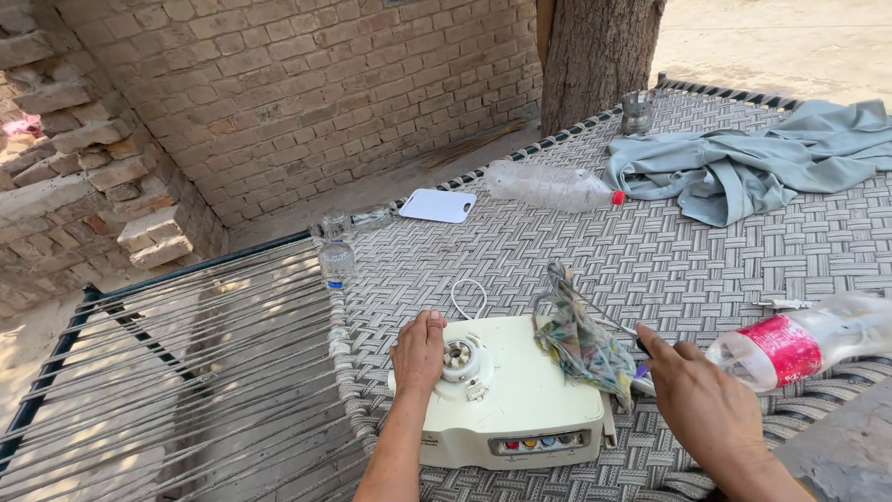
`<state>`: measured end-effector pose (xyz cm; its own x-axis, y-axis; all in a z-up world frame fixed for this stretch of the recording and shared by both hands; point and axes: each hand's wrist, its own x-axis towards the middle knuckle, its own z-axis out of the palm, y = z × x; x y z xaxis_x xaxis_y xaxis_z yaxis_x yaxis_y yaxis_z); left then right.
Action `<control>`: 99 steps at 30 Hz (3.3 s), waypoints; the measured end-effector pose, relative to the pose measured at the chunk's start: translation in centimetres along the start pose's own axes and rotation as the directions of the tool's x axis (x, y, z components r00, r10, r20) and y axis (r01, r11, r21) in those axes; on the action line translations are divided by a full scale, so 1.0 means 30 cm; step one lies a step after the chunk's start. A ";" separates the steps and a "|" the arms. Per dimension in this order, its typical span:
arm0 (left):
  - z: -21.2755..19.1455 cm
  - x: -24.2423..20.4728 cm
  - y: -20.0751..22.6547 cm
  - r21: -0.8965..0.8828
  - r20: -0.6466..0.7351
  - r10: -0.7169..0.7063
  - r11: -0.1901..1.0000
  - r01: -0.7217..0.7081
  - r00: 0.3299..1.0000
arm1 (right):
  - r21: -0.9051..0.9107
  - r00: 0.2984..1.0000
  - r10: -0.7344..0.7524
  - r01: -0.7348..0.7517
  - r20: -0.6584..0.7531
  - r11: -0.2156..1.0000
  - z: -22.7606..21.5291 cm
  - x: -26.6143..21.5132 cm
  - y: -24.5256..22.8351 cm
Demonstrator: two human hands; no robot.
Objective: Repairing or cleaning an electric mixer using a knife and a cloth.
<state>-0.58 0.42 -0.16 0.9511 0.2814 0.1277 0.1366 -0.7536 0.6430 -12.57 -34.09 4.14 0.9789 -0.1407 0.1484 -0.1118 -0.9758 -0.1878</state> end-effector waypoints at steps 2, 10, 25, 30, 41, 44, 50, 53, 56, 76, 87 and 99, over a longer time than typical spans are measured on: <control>0.000 -0.011 0.003 -0.017 -0.004 0.012 1.000 -0.012 1.000 | 0.055 0.997 0.000 0.004 -0.073 0.998 0.019 0.028 0.021; 0.001 -0.007 -0.028 -0.024 -0.031 0.078 0.997 -0.079 0.996 | 0.315 0.956 -0.111 0.198 -0.273 0.928 -0.023 0.039 -0.055; -0.001 0.004 -0.028 -0.045 -0.047 0.110 0.993 -0.113 0.993 | 0.282 0.944 -0.326 0.298 0.056 0.912 0.011 0.007 -0.134; -0.001 0.002 -0.031 -0.056 -0.041 0.113 0.992 -0.115 0.993 | 0.322 0.939 -0.343 0.331 -0.021 0.887 0.031 0.003 -0.118; -0.004 -0.002 -0.026 -0.064 -0.029 0.094 0.993 -0.095 0.995 | 0.268 0.958 -0.282 0.261 0.044 0.927 -0.045 0.003 -0.158; 0.002 0.006 -0.031 -0.055 -0.033 0.098 0.994 -0.099 0.995 | 0.204 0.944 -0.327 0.314 0.034 0.927 -0.024 0.009 -0.142; -0.002 0.006 -0.024 -0.049 -0.032 0.090 0.995 -0.091 0.995 | 0.140 0.911 -0.400 0.411 -0.103 0.901 -0.054 0.003 -0.117; -0.006 0.005 -0.016 -0.044 -0.028 0.072 0.996 -0.074 0.997 | 0.096 0.930 -0.363 0.367 -0.061 0.925 -0.146 -0.013 -0.146; -0.010 0.002 -0.013 -0.049 -0.031 0.070 0.996 -0.071 0.997 | 0.057 0.957 -0.286 0.284 0.040 0.957 -0.219 -0.033 -0.182; -0.001 0.004 -0.020 -0.057 -0.049 0.115 0.991 -0.118 0.992 | -0.044 0.905 -0.419 0.422 0.073 0.905 -0.104 -0.011 -0.199; 0.004 0.007 -0.007 -0.007 -0.002 0.051 0.999 -0.051 0.999 | -0.258 0.827 -0.539 0.562 0.158 0.786 -0.034 -0.127 -0.309; 0.009 0.003 -0.006 -0.010 -0.007 0.033 0.999 -0.033 0.999 | -0.064 0.733 -0.530 0.609 0.426 0.791 -0.090 -0.132 -0.317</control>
<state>-0.44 0.43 -0.45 0.9530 0.2607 0.1545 0.1022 -0.7566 0.6459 -15.86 -24.69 7.96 0.8500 0.4850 -0.2056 0.4964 -0.8681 0.0044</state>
